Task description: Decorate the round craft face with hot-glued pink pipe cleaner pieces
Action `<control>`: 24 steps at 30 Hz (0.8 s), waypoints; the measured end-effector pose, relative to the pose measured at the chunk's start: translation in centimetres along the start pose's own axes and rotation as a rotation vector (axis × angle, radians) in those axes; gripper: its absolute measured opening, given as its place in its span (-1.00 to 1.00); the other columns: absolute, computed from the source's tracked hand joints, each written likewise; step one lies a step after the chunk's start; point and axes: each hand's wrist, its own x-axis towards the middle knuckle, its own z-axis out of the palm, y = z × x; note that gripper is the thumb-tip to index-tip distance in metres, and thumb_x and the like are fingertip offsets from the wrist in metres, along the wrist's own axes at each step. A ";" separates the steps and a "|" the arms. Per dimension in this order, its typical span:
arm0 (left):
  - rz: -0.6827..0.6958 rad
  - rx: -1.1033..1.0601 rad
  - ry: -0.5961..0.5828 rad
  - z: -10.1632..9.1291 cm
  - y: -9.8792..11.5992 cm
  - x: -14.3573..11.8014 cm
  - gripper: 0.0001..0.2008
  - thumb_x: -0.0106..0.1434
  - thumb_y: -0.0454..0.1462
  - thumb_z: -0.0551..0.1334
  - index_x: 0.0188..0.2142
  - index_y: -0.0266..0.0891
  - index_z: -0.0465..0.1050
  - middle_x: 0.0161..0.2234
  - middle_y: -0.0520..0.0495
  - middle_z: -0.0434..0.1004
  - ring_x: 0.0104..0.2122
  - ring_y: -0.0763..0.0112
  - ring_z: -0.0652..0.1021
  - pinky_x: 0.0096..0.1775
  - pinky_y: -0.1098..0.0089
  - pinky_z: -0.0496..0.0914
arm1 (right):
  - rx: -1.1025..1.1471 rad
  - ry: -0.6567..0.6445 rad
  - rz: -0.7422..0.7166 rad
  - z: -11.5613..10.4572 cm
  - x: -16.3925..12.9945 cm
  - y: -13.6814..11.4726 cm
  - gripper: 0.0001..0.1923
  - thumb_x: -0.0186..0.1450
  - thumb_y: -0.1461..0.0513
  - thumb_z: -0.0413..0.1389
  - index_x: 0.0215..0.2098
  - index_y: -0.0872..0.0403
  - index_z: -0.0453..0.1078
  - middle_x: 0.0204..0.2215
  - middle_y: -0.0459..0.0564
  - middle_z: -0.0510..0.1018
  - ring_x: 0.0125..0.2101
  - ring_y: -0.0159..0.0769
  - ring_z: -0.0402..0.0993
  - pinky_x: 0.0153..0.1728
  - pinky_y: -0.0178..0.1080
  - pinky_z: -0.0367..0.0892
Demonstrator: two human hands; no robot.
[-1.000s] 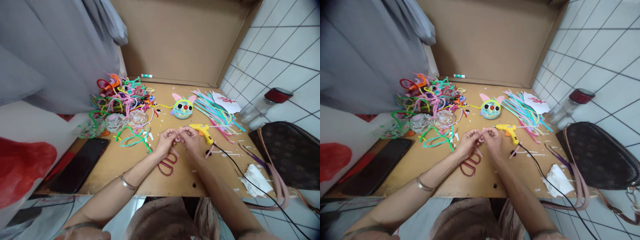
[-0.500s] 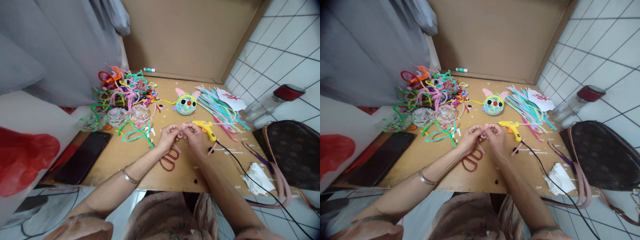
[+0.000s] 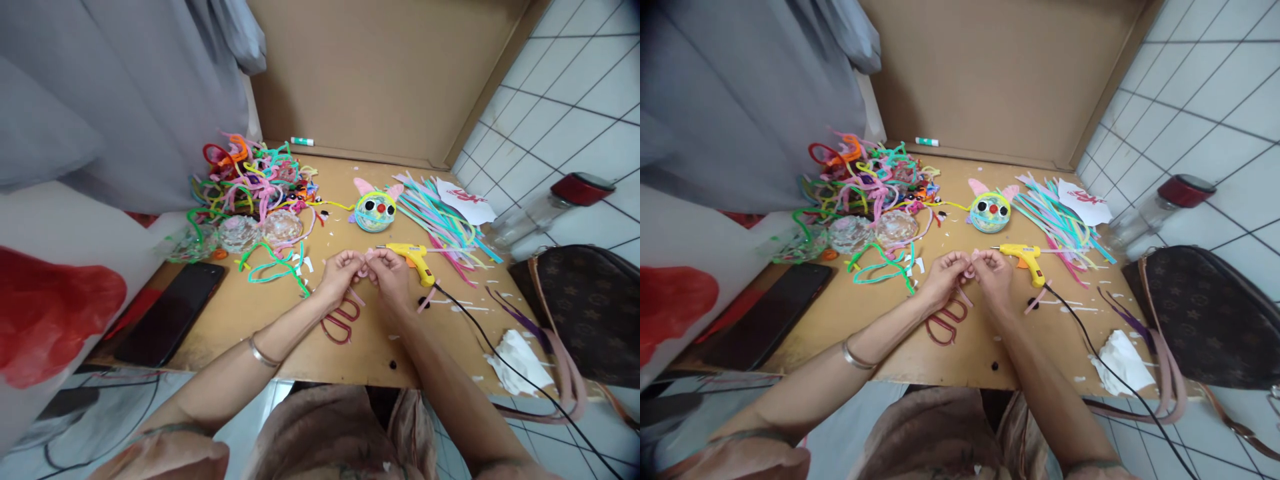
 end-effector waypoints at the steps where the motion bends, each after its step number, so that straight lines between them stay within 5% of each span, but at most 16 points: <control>1: 0.003 -0.002 0.000 0.0 0.0 0.0 -0.80 0.01 -0.21 0.31 -0.56 -0.29 0.37 -0.63 0.06 0.35 -0.58 0.59 0.36 -0.51 0.54 0.17 | 0.003 -0.001 -0.002 0.0 0.0 0.0 -0.72 0.04 0.07 0.28 -0.57 0.05 0.33 -0.70 -0.20 0.40 -0.70 -0.52 0.17 -0.64 -0.37 0.11; 24: 0.004 -0.029 0.010 -0.4 -0.5 0.3 -0.70 0.02 -0.13 0.39 -0.52 -0.28 0.37 -0.60 0.06 0.40 -0.57 0.57 0.43 -0.47 0.52 0.25 | 0.011 -0.018 0.013 0.2 -0.2 -0.4 -0.68 0.00 0.01 0.27 -0.55 0.05 0.34 -0.71 -0.18 0.41 -0.68 -0.50 0.20 -0.64 -0.37 0.10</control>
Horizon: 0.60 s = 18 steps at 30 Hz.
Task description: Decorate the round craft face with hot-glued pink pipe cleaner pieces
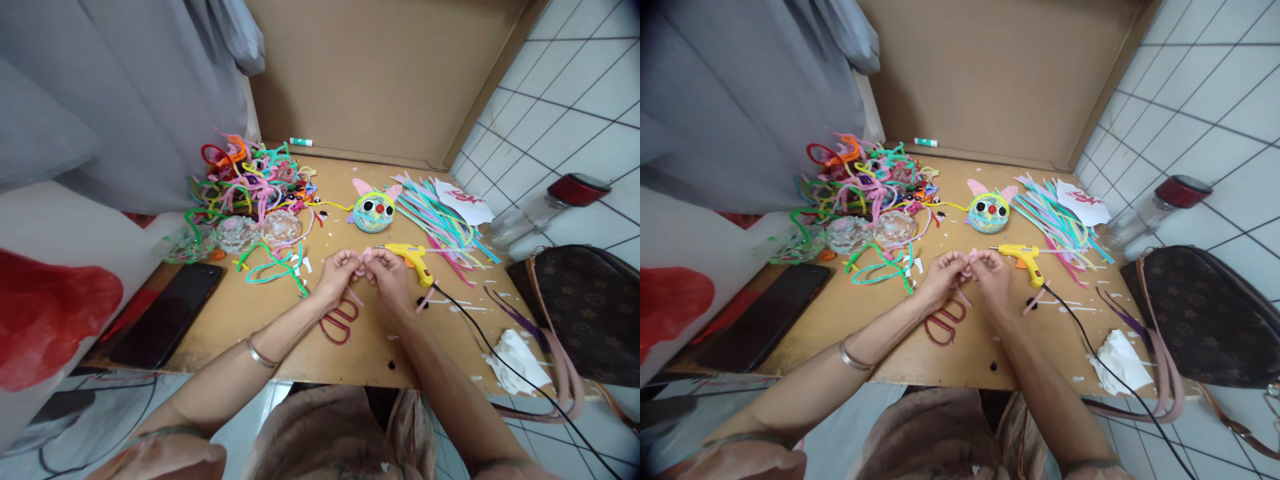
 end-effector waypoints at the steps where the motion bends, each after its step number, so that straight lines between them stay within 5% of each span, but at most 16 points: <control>1: -0.002 -0.002 -0.001 0.0 0.0 0.0 -0.70 0.01 -0.13 0.39 -0.52 -0.28 0.37 -0.60 0.06 0.40 -0.57 0.57 0.43 -0.47 0.52 0.25 | 0.000 -0.003 0.002 0.0 0.0 0.0 -0.69 0.00 0.02 0.27 -0.55 0.05 0.34 -0.71 -0.18 0.41 -0.68 -0.50 0.19 -0.65 -0.38 0.10; 18: -0.018 -0.024 -0.026 -0.2 -0.1 0.0 -0.69 0.03 -0.11 0.40 -0.48 -0.29 0.37 -0.53 0.04 0.43 -0.49 0.53 0.48 -0.38 0.49 0.35 | 0.076 -0.006 0.051 -0.6 0.4 0.2 -0.75 -0.03 0.08 0.27 -0.51 0.07 0.39 -0.67 -0.18 0.43 -0.67 -0.52 0.22 -0.64 -0.40 0.11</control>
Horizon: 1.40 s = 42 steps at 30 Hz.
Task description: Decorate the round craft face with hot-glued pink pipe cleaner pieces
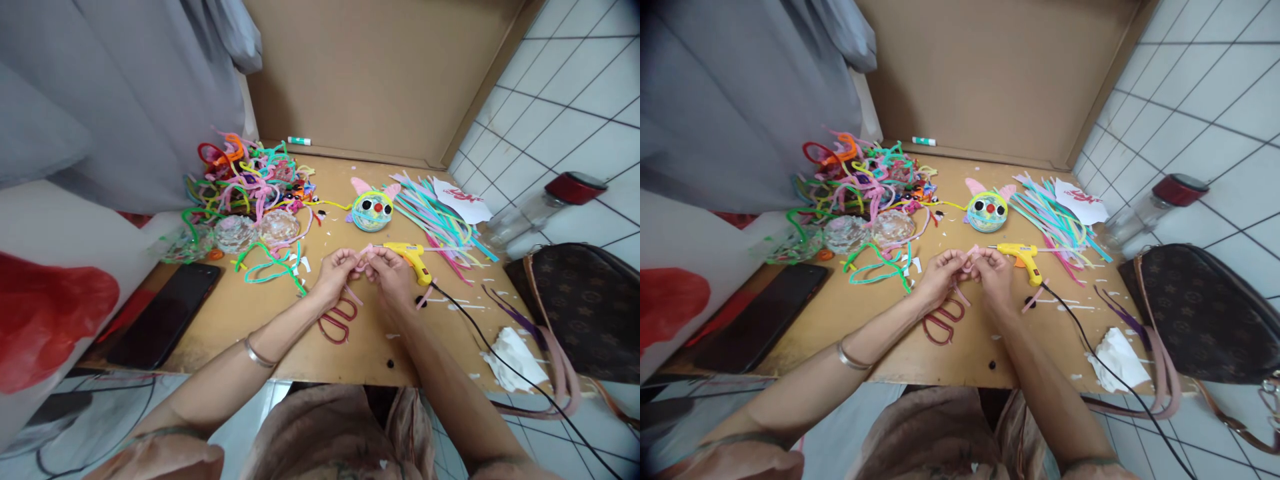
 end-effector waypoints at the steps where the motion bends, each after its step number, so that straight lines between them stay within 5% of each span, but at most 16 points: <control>1: -0.003 0.002 -0.003 0.0 0.0 0.0 -0.68 0.03 -0.11 0.40 -0.48 -0.28 0.37 -0.53 0.04 0.43 -0.48 0.53 0.48 -0.37 0.49 0.35 | 0.004 0.003 0.003 0.0 0.0 0.0 -0.75 -0.04 0.08 0.26 -0.51 0.07 0.40 -0.67 -0.18 0.43 -0.67 -0.52 0.22 -0.64 -0.40 0.11; 12: 0.024 -0.031 -0.011 0.3 0.9 -0.2 -0.71 0.02 -0.13 0.40 -0.49 -0.27 0.39 -0.55 0.06 0.38 -0.50 0.54 0.41 -0.37 0.47 0.36 | -0.138 0.005 -0.075 -0.3 0.0 0.2 -0.75 0.04 0.07 0.24 -0.50 0.08 0.41 -0.75 -0.22 0.35 -0.71 -0.51 0.17 -0.66 -0.39 0.08; 24: 0.042 -0.114 -0.036 0.4 1.1 -0.4 -0.71 -0.04 -0.17 0.43 -0.43 -0.30 0.43 -0.56 0.11 0.39 -0.52 0.61 0.37 -0.37 0.51 0.32 | -0.302 -0.046 -0.257 -0.3 -0.5 0.2 -0.84 0.12 0.13 0.19 -0.42 0.07 0.45 -0.56 -0.13 0.50 -0.57 -0.41 0.36 -0.50 -0.32 0.34; 42: 0.018 -0.178 -0.071 0.3 1.0 -0.4 -0.70 -0.02 -0.20 0.43 -0.39 -0.28 0.38 -0.56 0.12 0.40 -0.55 0.61 0.38 -0.39 0.51 0.34 | -0.353 -0.052 -0.346 -0.7 -0.4 0.7 -0.89 0.17 0.18 0.17 -0.39 0.04 0.50 -0.46 -0.08 0.52 -0.44 -0.33 0.42 -0.37 -0.25 0.36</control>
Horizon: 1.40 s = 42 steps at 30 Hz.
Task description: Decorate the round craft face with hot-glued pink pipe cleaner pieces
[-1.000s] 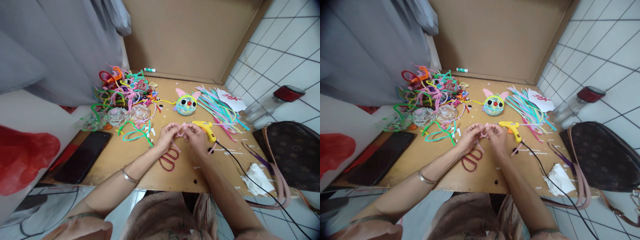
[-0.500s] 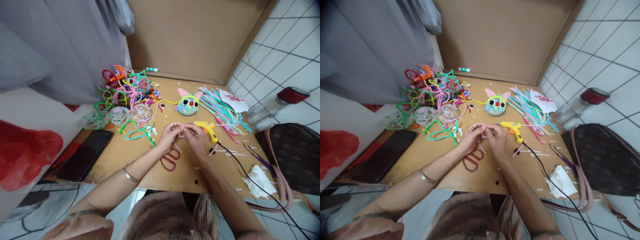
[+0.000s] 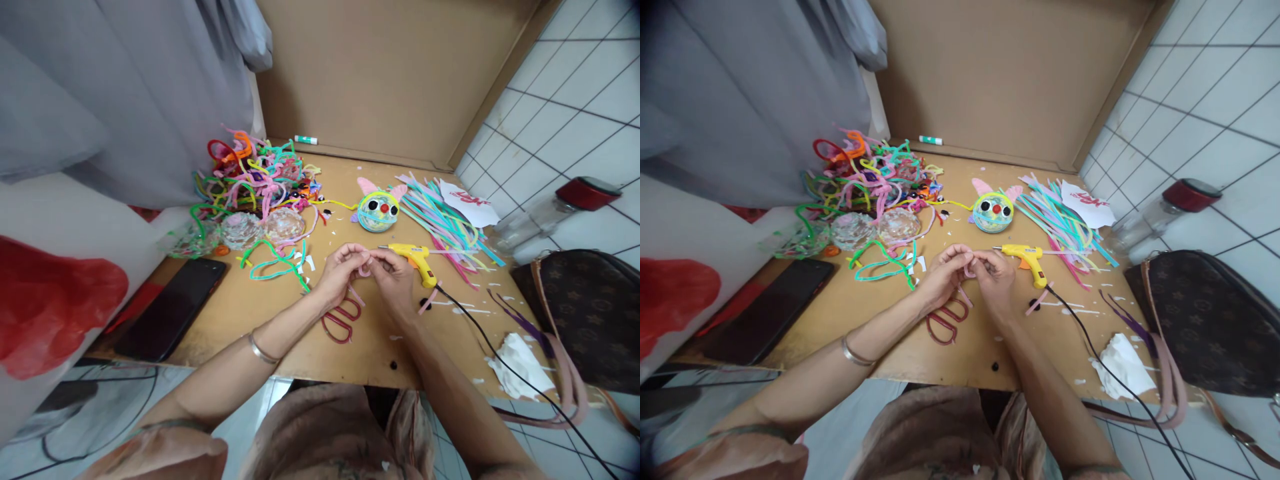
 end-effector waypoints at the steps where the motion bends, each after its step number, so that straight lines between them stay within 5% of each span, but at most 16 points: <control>1: 0.001 0.000 0.000 0.0 0.0 0.0 -0.70 -0.02 -0.20 0.43 -0.39 -0.28 0.38 -0.56 0.12 0.40 -0.55 0.61 0.38 -0.39 0.51 0.34 | -0.004 -0.004 -0.001 0.0 0.0 0.0 -0.89 0.17 0.18 0.17 -0.39 0.04 0.50 -0.46 -0.08 0.51 -0.44 -0.32 0.42 -0.38 -0.25 0.36; 21: -0.008 -0.024 -0.002 0.1 0.3 0.1 -0.70 -0.10 -0.24 0.46 -0.39 -0.31 0.47 -0.53 0.06 0.47 -0.53 0.58 0.44 -0.37 0.48 0.36 | 0.110 0.036 0.139 0.2 0.0 -0.6 -0.77 0.12 0.10 0.24 -0.39 0.08 0.43 -0.55 -0.10 0.53 -0.54 -0.38 0.45 -0.44 -0.29 0.42; 32: 0.018 0.162 0.042 -0.3 0.1 0.5 -0.70 -0.07 -0.15 0.46 -0.46 -0.31 0.49 -0.59 0.06 0.44 -0.59 0.62 0.35 -0.50 0.53 0.18 | 0.075 0.043 0.148 -0.1 0.5 -0.8 -0.70 0.08 0.02 0.24 -0.40 0.08 0.47 -0.54 -0.07 0.56 -0.56 -0.38 0.41 -0.53 -0.32 0.35; 42: 0.039 -0.029 0.078 -0.5 0.9 0.7 -0.63 -0.07 -0.15 0.50 -0.48 -0.32 0.39 -0.56 0.09 0.42 -0.57 0.69 0.38 -0.45 0.60 0.29 | 0.034 -0.040 0.149 -0.2 0.4 -0.1 -0.67 0.11 -0.02 0.21 -0.39 0.08 0.46 -0.64 -0.16 0.41 -0.62 -0.44 0.26 -0.57 -0.33 0.23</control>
